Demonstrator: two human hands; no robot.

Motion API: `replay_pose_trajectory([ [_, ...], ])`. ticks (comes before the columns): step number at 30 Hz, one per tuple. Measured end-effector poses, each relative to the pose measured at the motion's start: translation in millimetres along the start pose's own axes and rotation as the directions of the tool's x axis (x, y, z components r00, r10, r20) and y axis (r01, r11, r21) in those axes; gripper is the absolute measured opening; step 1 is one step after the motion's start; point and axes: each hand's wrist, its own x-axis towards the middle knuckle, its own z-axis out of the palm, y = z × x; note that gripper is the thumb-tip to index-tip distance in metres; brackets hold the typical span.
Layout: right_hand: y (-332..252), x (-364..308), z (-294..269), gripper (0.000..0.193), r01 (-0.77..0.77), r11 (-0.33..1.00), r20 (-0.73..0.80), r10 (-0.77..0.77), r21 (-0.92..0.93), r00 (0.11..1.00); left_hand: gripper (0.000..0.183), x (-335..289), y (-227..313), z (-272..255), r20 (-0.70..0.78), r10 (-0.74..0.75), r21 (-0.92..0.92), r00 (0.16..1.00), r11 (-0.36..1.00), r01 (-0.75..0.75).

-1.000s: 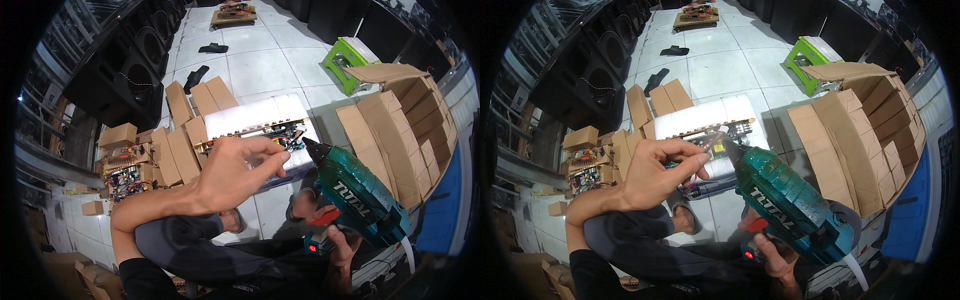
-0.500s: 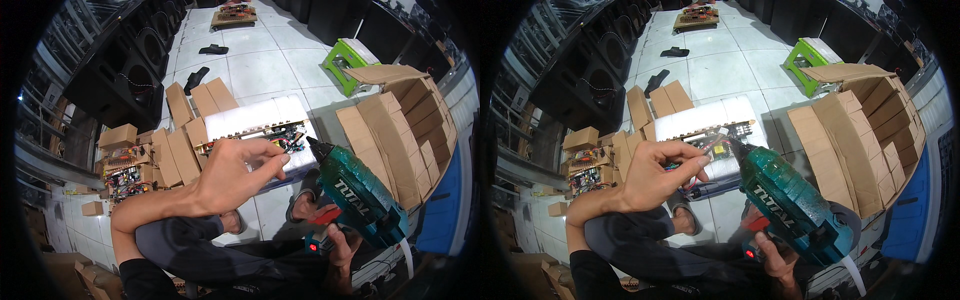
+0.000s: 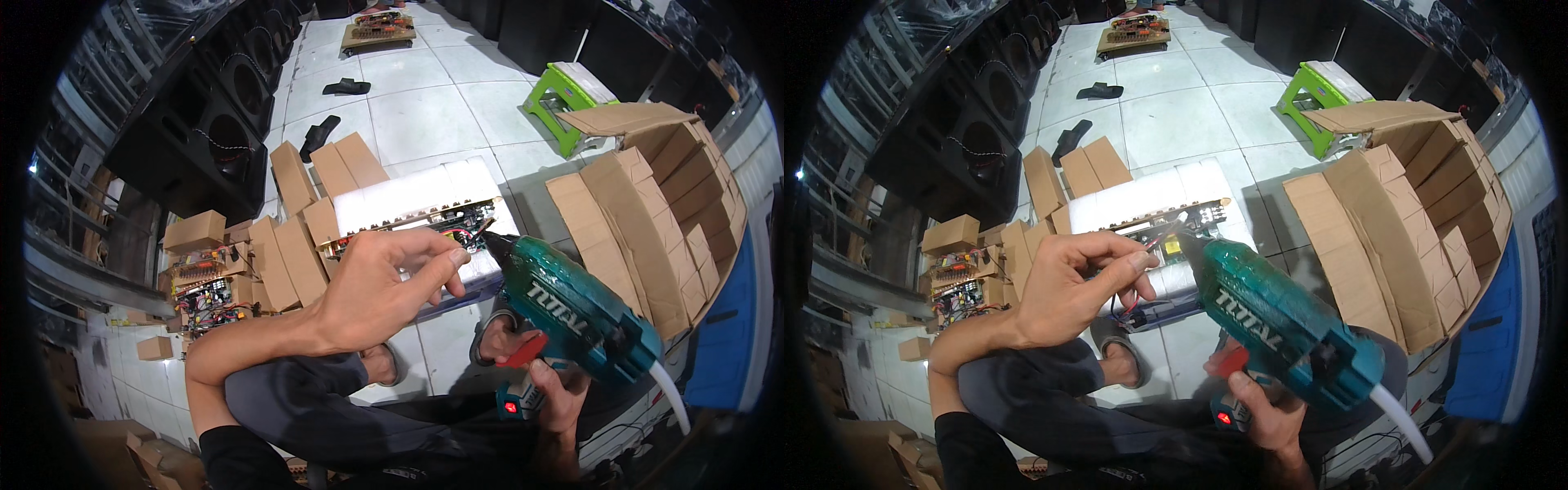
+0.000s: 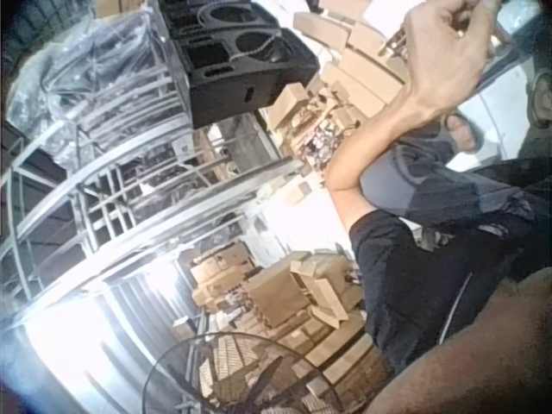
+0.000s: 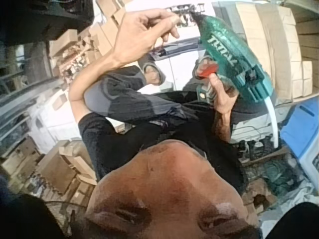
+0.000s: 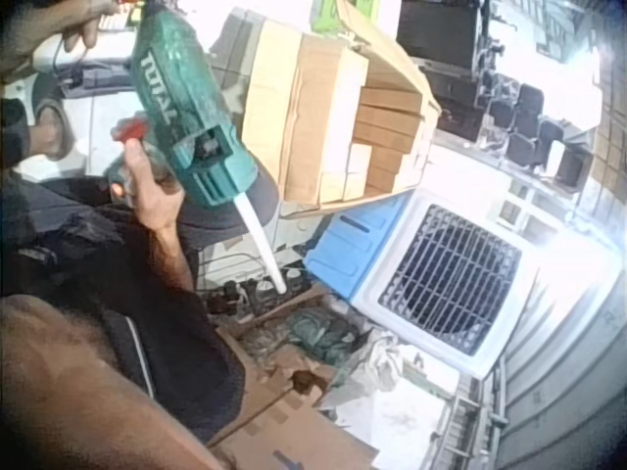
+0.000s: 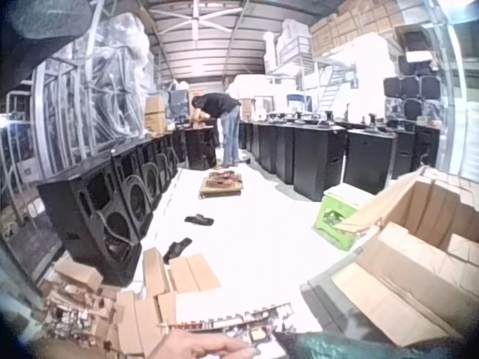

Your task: The person sits on the floor and uses a hot glue gun to apply adhesive to wires and components on a circuit board. They then manually press and adjust the wires to secure them in place.

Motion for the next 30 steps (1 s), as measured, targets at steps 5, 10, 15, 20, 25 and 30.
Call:
replay_pose_trajectory([
  [5, 5.2, 3.2, -10.8, 0.045, -0.242, 0.922, 0.083, 0.227, 0.302, 0.97, 0.022, -0.9, -2.8, -5.0, 0.045, 0.001, -0.027, 0.999, 1.0, 0.0],
  [10, -4.5, 1.7, -20.8, 0.056, -0.339, 0.791, 0.147, 0.309, 0.509, 0.94, 0.023, 0.5, -5.5, -8.2, 0.017, -0.036, -0.108, 0.999, 0.993, 0.037],
  [15, -24.3, -9.3, -56.3, 0.066, -0.274, 0.703, 0.184, 0.202, 0.657, 0.962, 0.024, 14.0, -7.1, -10.1, -0.094, -0.008, 0.027, 0.996, 1.0, 0.01],
  [20, -61.8, -45.0, -117.5, 0.068, 0.04, 0.599, -0.001, -0.064, 0.8, 0.998, 0.024, 9.8, -11.1, -15.4, -0.204, 0.041, 0.112, 0.978, 0.994, -0.018],
  [25, -78.0, -109.6, -210.7, 0.06, 0.313, 0.891, -0.452, -0.143, 0.328, 0.881, 0.024, 25.2, -36.1, -24.9, -0.164, 0.057, 0.034, 0.985, 0.998, -0.052],
  [30, -36.6, -193.3, -319.6, 0.05, 0.028, 0.98, -0.669, 0.114, 0.198, 0.735, 0.024, 34.5, -36.1, -32.4, -0.162, 0.03, 0.048, 0.986, 0.999, -0.023],
])
